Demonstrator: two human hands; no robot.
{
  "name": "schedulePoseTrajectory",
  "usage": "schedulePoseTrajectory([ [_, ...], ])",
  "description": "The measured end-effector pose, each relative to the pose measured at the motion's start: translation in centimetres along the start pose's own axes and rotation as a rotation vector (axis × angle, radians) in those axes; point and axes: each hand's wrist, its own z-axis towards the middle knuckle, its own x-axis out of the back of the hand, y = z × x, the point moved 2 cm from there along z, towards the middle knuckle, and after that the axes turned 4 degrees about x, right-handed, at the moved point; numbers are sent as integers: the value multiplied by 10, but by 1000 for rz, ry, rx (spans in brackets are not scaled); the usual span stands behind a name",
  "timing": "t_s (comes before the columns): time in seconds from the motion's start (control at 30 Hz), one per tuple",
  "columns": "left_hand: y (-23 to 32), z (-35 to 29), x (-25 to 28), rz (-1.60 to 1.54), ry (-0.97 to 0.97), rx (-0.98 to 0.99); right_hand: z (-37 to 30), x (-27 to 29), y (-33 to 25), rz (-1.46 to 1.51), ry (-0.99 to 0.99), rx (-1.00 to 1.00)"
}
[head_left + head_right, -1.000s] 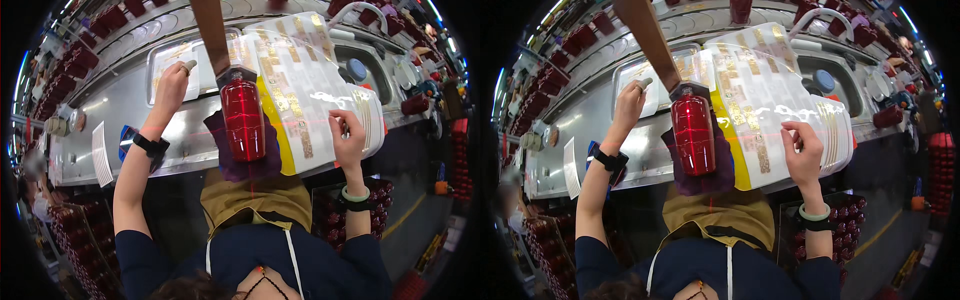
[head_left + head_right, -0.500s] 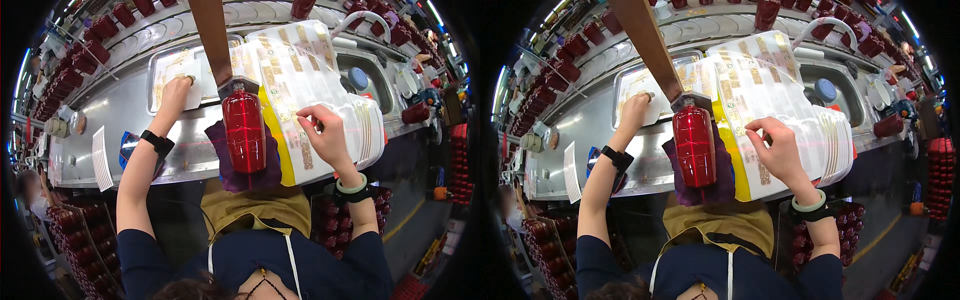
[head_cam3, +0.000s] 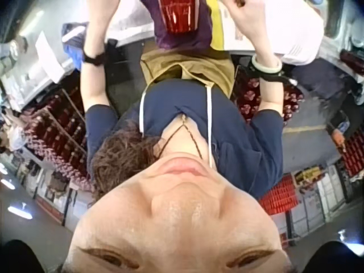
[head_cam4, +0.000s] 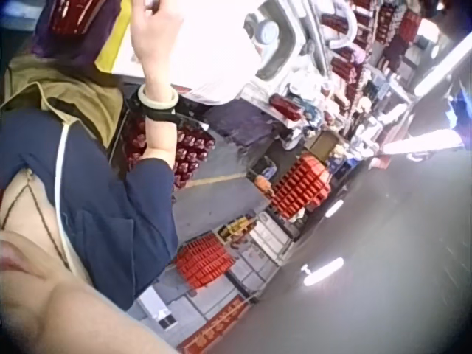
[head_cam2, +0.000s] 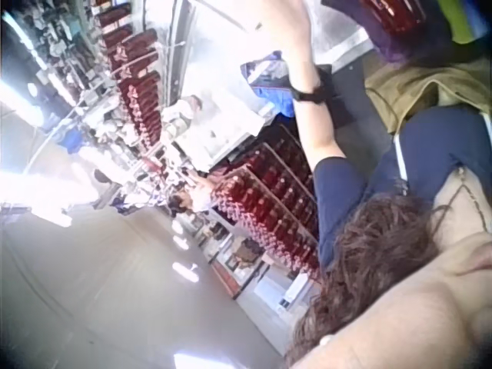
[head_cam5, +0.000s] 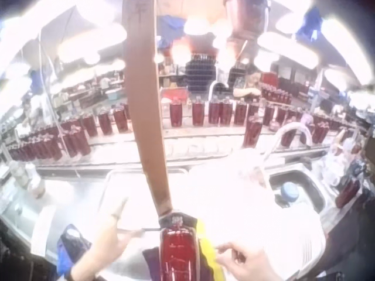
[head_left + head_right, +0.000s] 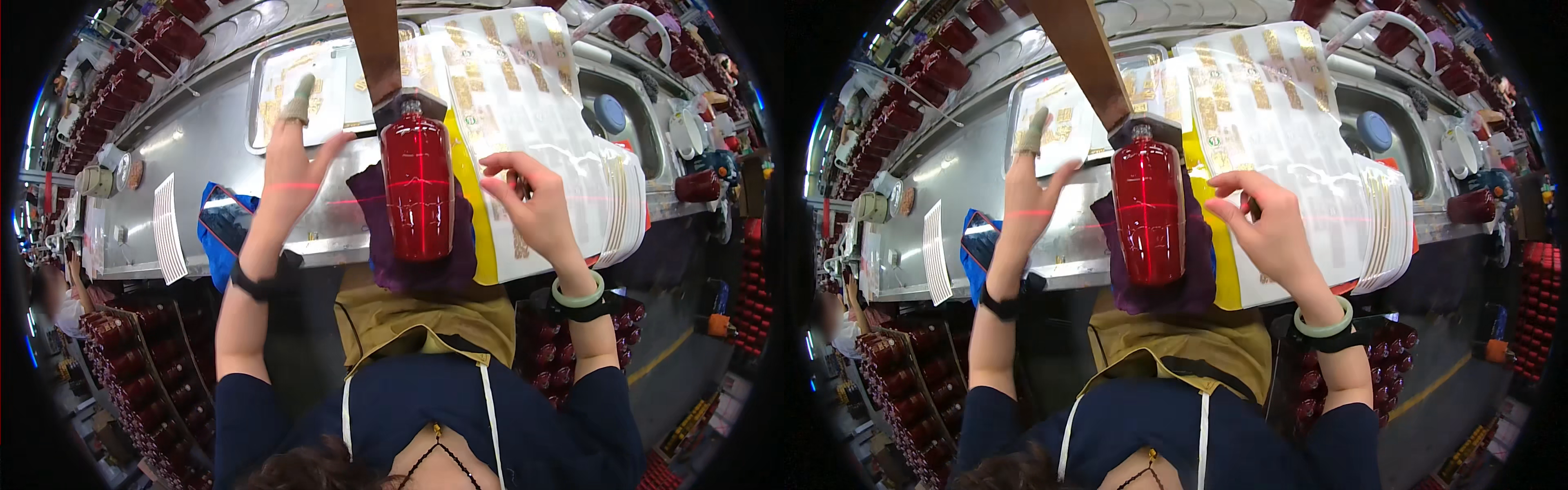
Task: Applying labels and decorative strips to red glass bottles on a factory assembly line.
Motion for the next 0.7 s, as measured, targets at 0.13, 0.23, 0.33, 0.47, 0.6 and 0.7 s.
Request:
schedulePoseTrajectory([
  [0.13, 46, -79, -22, -294, -273, -144, -31, -25, -5, 49, -236, 94],
  [0.23, 50, -99, -57, -238, -121, -180, -49, -52, -2, 16, -217, 158],
  [0.33, 57, -103, -68, -107, -7, -213, -51, -65, -2, -29, -133, 123],
  [0.47, 59, -101, -70, -16, 58, -223, -58, -54, -38, -94, -125, 276],
  [0.6, 50, -108, -77, -408, -235, 73, -63, -48, -24, -110, -47, 144],
  [0.7, 49, -107, -73, -280, -255, 74, -65, -63, -15, -89, -46, 181],
])
